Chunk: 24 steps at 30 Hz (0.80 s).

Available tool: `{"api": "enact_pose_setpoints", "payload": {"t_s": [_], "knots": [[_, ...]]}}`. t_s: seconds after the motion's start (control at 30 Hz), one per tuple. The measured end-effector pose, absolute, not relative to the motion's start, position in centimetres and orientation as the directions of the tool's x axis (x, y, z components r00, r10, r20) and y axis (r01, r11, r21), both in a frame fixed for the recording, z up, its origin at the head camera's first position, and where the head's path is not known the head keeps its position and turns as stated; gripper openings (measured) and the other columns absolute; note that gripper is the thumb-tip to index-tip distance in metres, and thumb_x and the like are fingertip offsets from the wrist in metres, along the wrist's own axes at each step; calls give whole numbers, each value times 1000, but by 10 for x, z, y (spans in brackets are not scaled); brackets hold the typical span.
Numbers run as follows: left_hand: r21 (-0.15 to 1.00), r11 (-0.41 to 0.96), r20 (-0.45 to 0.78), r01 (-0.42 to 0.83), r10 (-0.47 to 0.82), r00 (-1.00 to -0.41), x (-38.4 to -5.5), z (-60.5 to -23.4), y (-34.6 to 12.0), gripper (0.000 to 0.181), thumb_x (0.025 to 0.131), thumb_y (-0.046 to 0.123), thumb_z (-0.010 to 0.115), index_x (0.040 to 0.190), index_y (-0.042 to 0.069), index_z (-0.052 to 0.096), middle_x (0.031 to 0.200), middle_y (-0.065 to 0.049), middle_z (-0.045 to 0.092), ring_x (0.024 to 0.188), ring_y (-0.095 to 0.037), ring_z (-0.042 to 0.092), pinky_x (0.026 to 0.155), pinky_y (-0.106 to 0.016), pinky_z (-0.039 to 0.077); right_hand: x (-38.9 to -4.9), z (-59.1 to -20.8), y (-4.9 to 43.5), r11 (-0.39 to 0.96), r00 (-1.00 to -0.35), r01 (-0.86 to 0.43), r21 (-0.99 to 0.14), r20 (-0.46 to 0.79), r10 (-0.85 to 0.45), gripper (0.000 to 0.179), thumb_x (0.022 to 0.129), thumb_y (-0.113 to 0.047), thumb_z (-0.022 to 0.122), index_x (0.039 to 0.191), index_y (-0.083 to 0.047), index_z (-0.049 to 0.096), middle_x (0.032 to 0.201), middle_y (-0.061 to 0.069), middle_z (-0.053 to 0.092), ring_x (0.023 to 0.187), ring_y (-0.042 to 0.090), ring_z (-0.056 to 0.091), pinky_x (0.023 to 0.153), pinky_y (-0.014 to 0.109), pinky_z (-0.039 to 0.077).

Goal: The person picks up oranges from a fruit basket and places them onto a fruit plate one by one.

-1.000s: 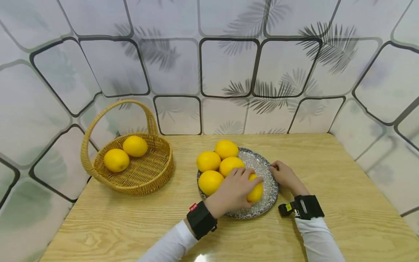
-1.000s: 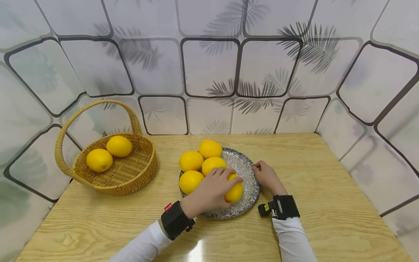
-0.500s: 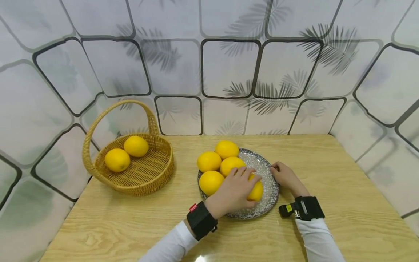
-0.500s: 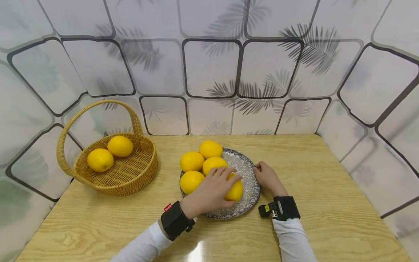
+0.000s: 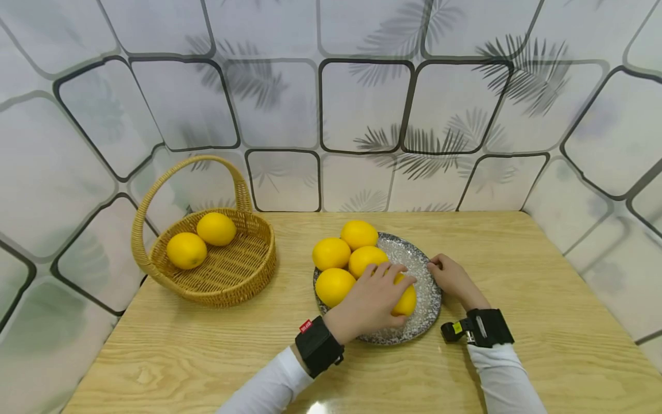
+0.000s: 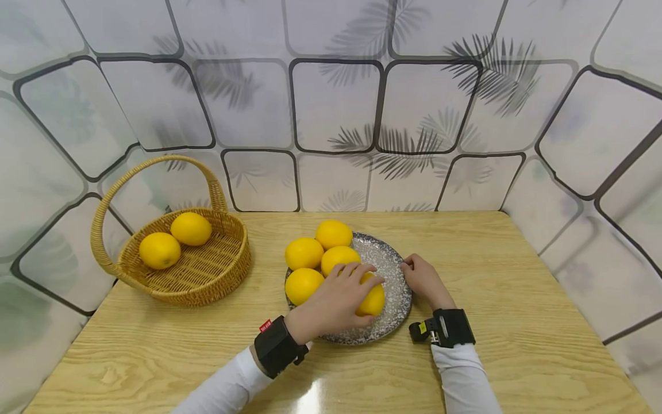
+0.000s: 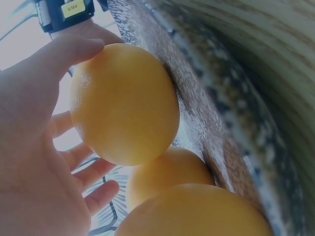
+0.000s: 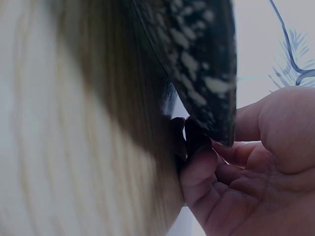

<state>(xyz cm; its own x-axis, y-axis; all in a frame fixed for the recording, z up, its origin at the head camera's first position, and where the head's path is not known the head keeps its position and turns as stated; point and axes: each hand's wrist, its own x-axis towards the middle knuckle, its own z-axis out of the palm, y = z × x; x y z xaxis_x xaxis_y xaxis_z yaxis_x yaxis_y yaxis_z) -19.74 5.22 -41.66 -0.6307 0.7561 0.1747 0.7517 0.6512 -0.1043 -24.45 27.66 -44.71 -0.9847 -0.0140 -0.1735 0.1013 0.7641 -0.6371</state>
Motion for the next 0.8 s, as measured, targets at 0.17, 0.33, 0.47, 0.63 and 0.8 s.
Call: {"api": "enact_pose_setpoints", "payload": {"t_s": [0.17,0.33,0.47,0.63,0.8], "knots": [[-94,653,162,752,755,-635,-197,-414,52,71,82,58,62,141,24,43,144,-3,47,130,-22,40,106,-40,42,-245,-447,278,767,-987,89,-635,-162,-19,36,102,-18,39,121,11,51,112,30,59,92,34,53,75,40,46],[-85,655,159,751,753,-638,-195,-411,51,70,83,58,62,141,24,43,144,-3,47,131,-23,40,107,-41,42,-245,-448,278,768,-988,81,-635,-155,-24,36,102,-18,39,120,11,51,112,31,59,92,33,53,75,40,47],[-75,655,155,752,753,-640,-194,-410,50,69,84,58,60,141,24,43,144,-3,47,131,-23,40,108,-41,42,-244,-448,277,769,-987,83,-633,-160,-26,36,102,-17,39,120,11,51,111,31,59,91,34,53,75,41,47],[-76,655,161,752,752,-639,-194,-410,50,68,84,58,60,141,24,44,144,-3,47,131,-23,41,108,-41,42,-244,-447,277,770,-986,91,-632,-168,-21,37,102,-18,39,121,11,50,112,31,58,92,34,53,75,41,46],[-76,656,167,751,751,-639,-194,-409,50,67,84,58,59,140,24,44,144,-3,47,130,-22,42,108,-41,42,-245,-448,277,771,-986,91,-631,-165,-19,37,102,-18,38,122,11,50,112,30,59,92,33,53,75,40,46]]}}
